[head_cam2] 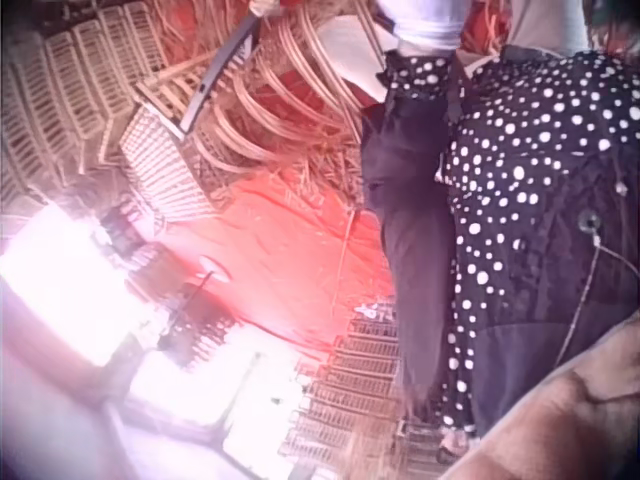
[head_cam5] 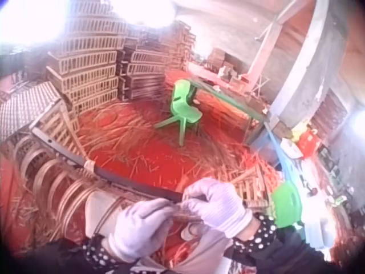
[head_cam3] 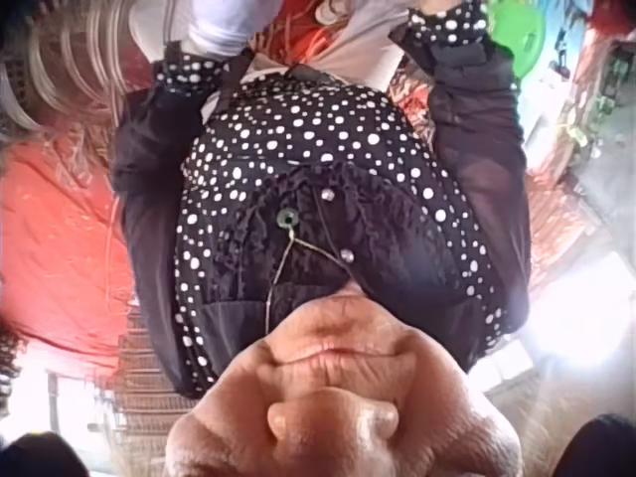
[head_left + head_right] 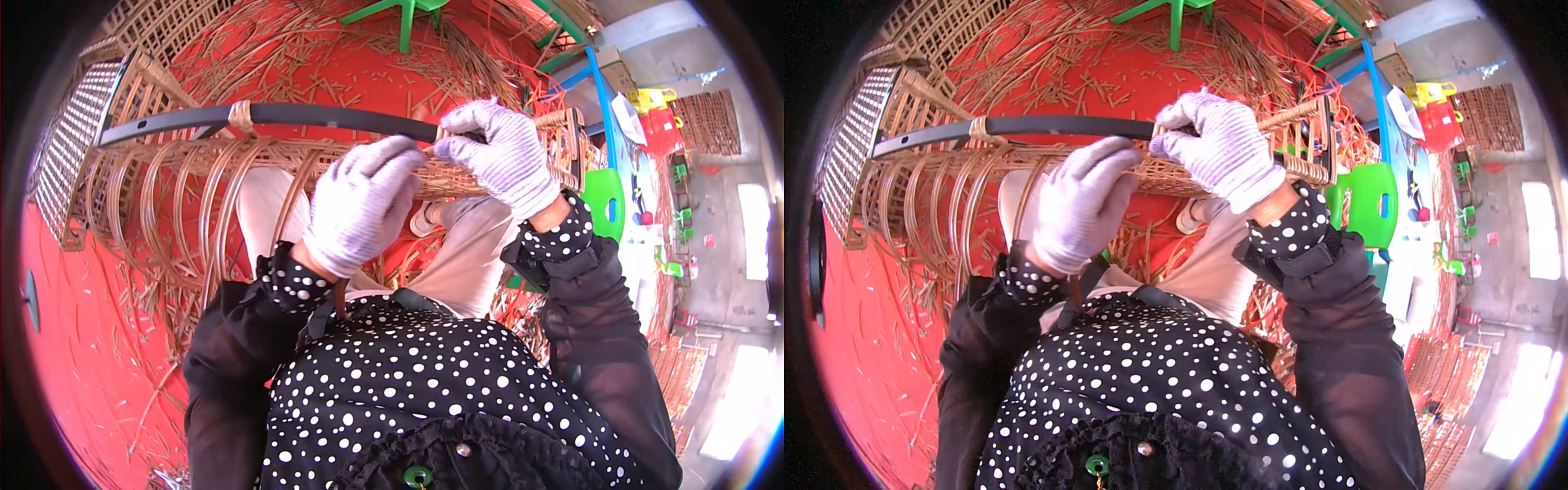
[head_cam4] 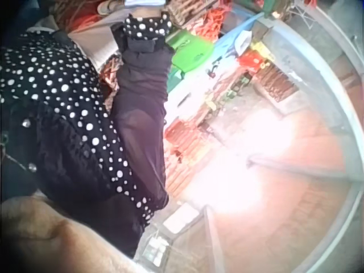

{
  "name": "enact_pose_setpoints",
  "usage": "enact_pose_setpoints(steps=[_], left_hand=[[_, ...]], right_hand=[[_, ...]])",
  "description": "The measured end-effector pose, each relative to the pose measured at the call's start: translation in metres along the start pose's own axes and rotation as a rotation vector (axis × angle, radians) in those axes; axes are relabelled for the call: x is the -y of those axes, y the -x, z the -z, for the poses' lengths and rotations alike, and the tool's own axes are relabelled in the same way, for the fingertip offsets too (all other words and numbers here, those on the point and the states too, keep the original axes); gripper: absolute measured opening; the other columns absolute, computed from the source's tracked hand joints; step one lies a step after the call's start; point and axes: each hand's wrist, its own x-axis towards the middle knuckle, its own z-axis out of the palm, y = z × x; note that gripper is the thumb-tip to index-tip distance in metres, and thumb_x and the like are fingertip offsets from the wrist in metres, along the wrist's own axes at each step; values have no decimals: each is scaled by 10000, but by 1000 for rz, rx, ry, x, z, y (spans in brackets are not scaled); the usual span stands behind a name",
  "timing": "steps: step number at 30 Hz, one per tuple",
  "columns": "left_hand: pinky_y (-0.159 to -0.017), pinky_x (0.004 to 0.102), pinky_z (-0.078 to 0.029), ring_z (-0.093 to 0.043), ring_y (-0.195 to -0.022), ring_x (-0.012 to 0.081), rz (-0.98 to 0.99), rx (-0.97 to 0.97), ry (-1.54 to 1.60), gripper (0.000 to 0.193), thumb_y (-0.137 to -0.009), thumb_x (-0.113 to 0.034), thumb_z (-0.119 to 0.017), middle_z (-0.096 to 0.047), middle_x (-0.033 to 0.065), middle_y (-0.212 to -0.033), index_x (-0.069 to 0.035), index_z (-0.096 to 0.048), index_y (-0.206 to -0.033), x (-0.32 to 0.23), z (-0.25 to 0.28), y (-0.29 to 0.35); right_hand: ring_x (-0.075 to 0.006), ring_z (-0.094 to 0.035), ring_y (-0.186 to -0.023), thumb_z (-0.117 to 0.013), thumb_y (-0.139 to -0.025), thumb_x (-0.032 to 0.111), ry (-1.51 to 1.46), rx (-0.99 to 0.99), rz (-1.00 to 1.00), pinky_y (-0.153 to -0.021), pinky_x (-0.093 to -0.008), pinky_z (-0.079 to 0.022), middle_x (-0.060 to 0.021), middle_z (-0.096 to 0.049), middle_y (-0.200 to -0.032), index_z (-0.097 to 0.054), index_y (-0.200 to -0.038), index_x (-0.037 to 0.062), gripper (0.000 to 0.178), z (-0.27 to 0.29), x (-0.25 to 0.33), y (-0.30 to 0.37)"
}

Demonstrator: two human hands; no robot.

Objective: The person is assembling a wicker or rattan-style chair frame by wrapping material and using a pneumatic nail gun.

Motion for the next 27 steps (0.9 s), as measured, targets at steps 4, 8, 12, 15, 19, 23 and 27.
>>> enact_pose_setpoints(steps=[4, 8, 12, 15, 19, 23, 27], left_hand=[[-592, 348, -511, -640, -705, 253, 446, 141, 94, 485, -847, -140, -603, -597, 157, -1112, -59, -419, -1287, 11, -24, 3], [-489, 235, -462, -608, -651, 141, 874, 148, 1195, 630, -863, -103, -582, -513, 134, -1245, -89, -267, -1408, 7, -36, -4], [-511, 244, -442, -525, -589, 117, 791, 51, 1061, 502, -876, -138, -601, -538, 59, -1048, -46, -389, -1322, 0, -39, -7], [-629, 304, -483, -579, -627, 183, 671, -13, 721, 234, -907, -150, -560, -620, 90, -876, -16, -558, -1099, -14, -38, 3], [-658, 361, -493, -637, -775, 319, 526, 164, 349, 184, -905, -144, -538, -650, 183, -827, 23, -591, -963, -39, -20, 14], [-602, 337, -484, -643, -680, 256, 556, 310, 413, 176, -853, -154, -623, -650, 150, -761, 22, -624, -836, -59, 19, -3], [-552, 319, -455, -589, -572, 211, 50, 366, 22, 186, -748, -182, -695, -563, 100, -628, -21, -602, -749, -53, 47, -47]], right_hand=[[-112, -638, -752, -791, -686, 77, -119, 63, -107, -684, -257, -515, -67, -661, -807, -636, -856, 9, 240, 5, 2, -7], [-119, -641, -746, -785, -689, 65, -59, 87, -117, -688, -257, -519, -74, -664, -798, -630, -868, 4, 244, 7, 0, -10], [-118, -640, -746, -782, -691, 71, -80, 67, -72, -683, -262, -518, -73, -663, -790, -631, -874, 9, 245, 4, -3, -7], [-117, -639, -743, -775, -700, 78, -86, 54, -36, -681, -263, -518, -72, -660, -786, -633, -873, 14, 232, 2, -5, -3], [-127, -645, -753, -760, -719, 102, -33, 68, 28, -689, -268, -517, -82, -657, -808, -627, -877, 17, 223, 2, -8, 4], [-235, -658, -818, -773, -708, 168, 164, 42, 331, -749, -320, -519, -101, -647, -878, -556, -1021, 43, 402, 5, -9, 8], [-286, -645, -884, -776, -686, 147, 53, 27, 247, -780, -348, -519, -135, -633, -936, -492, -1080, 48, 496, 2, -8, 23]])
